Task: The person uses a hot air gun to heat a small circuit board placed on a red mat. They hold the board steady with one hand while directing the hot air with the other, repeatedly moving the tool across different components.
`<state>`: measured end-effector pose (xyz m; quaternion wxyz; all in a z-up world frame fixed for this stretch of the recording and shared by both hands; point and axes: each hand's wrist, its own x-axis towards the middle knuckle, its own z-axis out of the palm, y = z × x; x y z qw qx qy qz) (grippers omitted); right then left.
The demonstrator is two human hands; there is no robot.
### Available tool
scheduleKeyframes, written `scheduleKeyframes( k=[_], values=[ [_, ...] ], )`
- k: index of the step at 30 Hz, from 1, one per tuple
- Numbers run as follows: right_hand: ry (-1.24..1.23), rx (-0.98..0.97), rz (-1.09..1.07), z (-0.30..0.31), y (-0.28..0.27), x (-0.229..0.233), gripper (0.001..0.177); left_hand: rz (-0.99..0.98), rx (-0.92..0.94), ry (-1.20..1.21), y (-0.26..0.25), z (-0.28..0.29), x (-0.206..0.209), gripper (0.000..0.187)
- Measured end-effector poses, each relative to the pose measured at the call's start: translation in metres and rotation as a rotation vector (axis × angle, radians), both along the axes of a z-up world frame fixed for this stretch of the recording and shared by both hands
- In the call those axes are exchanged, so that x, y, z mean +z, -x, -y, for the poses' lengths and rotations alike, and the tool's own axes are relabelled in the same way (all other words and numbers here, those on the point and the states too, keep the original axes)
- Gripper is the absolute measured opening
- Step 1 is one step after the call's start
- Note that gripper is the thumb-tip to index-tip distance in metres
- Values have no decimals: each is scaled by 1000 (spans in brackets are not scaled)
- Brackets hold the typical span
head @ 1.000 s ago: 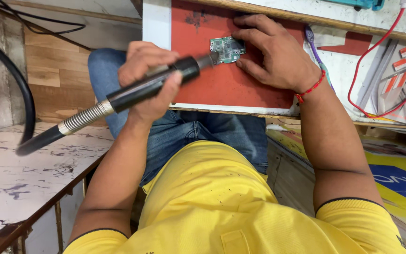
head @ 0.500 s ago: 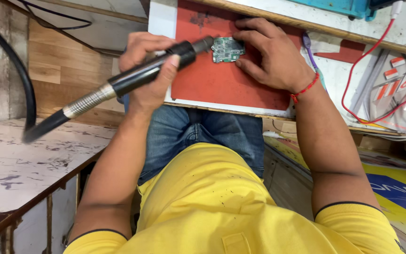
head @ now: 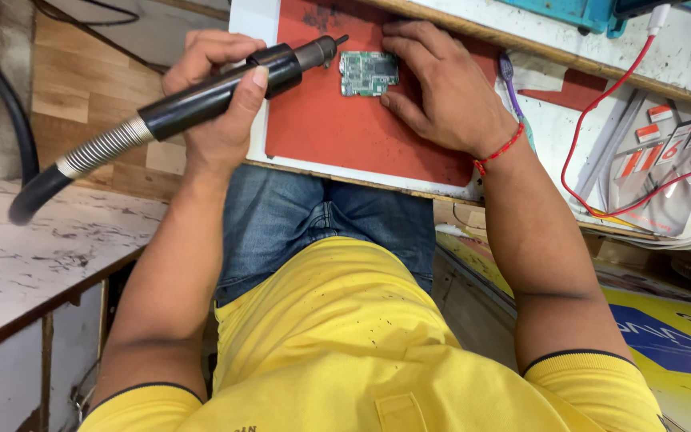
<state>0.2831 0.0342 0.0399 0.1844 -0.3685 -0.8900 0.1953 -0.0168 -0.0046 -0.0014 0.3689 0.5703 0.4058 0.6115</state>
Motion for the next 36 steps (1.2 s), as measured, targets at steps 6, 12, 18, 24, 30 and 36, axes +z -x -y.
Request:
scheduleKeyframes(
  k=[6,12,18,24,30,36],
  values=[
    [-13,-5,18,-2,1,1,48,-143,-16,-59,1,-3,2,22],
    [-17,-18,26,1,4,0,47,-236,-74,-155,5,3,6,21],
    [-2,-56,28,3,5,-1,49,-227,-158,-182,2,-1,11,23],
    [-37,-64,52,4,5,-6,48,-188,-172,-146,7,-3,3,23],
    [-29,-76,68,3,8,-4,48,-169,-42,-147,7,0,7,24],
    [-9,-64,56,0,4,-5,47,-65,-11,-60,8,2,1,22]
  ],
)
